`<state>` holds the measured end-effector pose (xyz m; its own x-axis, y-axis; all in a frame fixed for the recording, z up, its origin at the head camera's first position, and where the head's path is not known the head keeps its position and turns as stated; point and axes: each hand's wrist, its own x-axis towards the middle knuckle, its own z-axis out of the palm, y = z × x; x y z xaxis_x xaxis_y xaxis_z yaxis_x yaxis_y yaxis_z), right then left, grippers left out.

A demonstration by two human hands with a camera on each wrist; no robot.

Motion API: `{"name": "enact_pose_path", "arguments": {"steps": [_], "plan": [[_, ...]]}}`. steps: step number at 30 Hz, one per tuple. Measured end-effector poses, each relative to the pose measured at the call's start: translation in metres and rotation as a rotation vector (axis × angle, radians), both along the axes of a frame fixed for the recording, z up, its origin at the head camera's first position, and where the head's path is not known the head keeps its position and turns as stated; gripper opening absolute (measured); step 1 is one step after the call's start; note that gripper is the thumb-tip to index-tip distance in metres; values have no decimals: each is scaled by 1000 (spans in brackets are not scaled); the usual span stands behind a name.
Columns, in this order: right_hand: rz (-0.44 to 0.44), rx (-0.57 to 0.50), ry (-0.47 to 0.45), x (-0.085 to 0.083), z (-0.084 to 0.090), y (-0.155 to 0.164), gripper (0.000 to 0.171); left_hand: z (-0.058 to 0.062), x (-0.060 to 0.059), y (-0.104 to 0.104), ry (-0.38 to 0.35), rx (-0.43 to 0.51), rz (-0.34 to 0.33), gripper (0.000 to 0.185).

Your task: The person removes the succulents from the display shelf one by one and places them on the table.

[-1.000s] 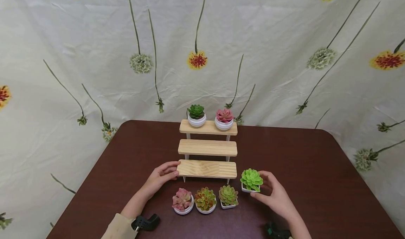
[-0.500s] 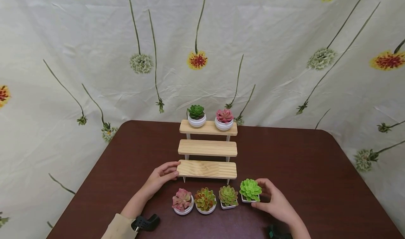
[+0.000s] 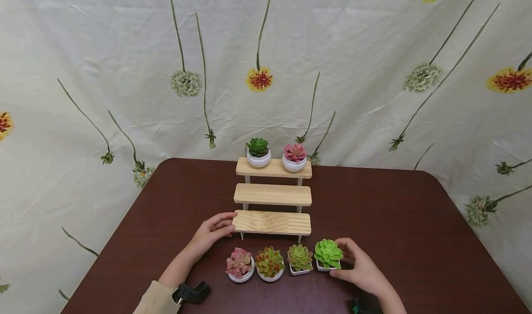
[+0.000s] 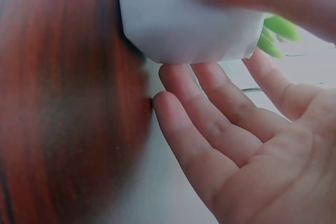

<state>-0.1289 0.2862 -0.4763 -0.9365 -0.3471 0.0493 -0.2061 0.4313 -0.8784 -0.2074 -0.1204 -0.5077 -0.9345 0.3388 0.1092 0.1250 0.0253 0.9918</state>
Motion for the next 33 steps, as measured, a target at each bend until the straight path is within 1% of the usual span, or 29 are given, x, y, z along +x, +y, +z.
{"name": "enact_pose_path", "arguments": {"steps": [6, 12, 16, 19, 21, 24, 26, 30, 33], "plan": [[20, -14, -15, -1, 0, 0, 59, -1, 0, 0, -9, 1, 3, 41], [34, -1, -17, 0, 4, 1, 61, -2, -1, 0, -9, 2, 3, 40], [3, 31, -51, 0, 9, 1, 65, -1, -1, 0, -6, 0, 2, 40], [-25, 50, -55, -1, 14, 1, 68, 0, 0, 0, -11, -4, 4, 40], [-32, 47, -41, -2, 18, 0, 69, 0, 0, 0, -17, -5, 6, 40], [-30, 14, -8, -5, 22, -3, 66, 1, 0, 0, -28, -2, 6, 40], [-31, -13, 16, -7, 25, -4, 64, 3, 1, 1, -32, 1, 3, 39], [-48, -41, 79, -14, 30, -7, 61, 19, 7, 3, -21, -7, -2, 38], [-76, -43, 118, -18, 33, -8, 59, 28, 12, 4, -14, -19, -2, 38]]}}
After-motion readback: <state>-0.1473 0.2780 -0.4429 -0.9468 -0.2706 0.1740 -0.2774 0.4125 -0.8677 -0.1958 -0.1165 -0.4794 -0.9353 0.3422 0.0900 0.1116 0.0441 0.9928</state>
